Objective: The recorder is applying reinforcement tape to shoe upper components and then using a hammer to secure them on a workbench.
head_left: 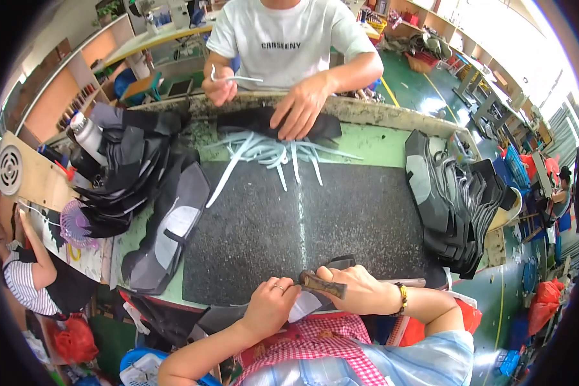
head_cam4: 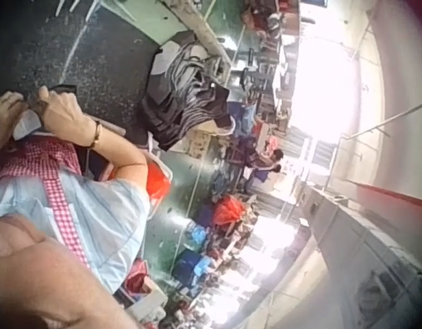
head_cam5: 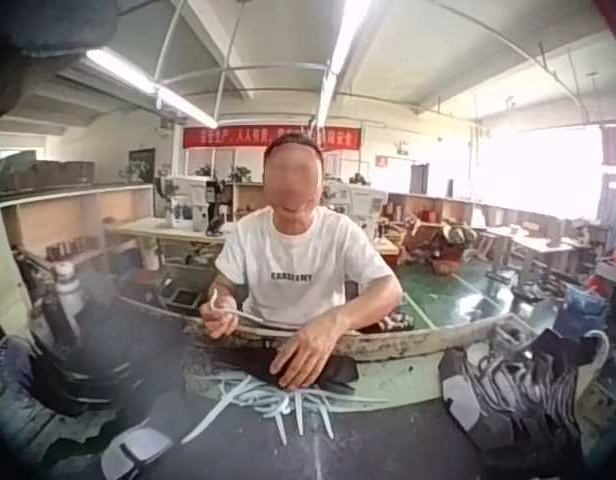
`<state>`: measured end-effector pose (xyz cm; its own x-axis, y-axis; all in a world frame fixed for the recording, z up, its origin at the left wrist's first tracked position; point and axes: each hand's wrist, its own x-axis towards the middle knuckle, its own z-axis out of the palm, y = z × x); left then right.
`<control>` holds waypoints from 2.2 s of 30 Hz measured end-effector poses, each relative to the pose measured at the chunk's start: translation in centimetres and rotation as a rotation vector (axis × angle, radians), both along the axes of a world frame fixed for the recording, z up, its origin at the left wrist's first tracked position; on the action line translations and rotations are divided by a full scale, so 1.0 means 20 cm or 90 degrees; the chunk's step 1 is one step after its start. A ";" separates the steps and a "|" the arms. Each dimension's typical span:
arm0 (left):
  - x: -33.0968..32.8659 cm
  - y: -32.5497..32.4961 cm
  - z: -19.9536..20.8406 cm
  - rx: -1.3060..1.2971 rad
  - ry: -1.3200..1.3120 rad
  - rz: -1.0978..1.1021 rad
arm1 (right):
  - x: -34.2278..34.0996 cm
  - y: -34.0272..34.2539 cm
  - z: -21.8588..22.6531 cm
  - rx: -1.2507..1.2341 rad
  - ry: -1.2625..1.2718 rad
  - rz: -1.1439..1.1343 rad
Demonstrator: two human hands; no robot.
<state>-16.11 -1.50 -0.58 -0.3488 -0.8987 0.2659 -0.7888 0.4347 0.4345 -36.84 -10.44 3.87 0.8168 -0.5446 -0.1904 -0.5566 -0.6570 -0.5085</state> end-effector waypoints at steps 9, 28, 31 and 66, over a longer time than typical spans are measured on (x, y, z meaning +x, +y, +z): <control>-0.21 -0.29 -0.08 0.074 0.067 0.005 | -0.22 -0.15 0.11 -0.129 0.134 -0.001; -0.13 -0.10 -0.02 -0.075 -0.193 -0.041 | -0.17 -0.19 0.09 -0.097 -0.126 -0.126; -0.13 -0.10 -0.02 -0.080 -0.201 -0.047 | -0.14 -0.11 0.09 -0.036 -0.082 -0.097; 0.40 -0.05 -0.03 0.078 0.151 -0.084 | 0.23 -0.01 0.13 -0.067 -0.001 0.149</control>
<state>-8.02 -2.54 -1.24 -0.4058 -0.8802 0.2463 -0.5993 0.4597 0.6553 -32.14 -10.62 6.51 0.9234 -0.3571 -0.1409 -0.3819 -0.8176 -0.4309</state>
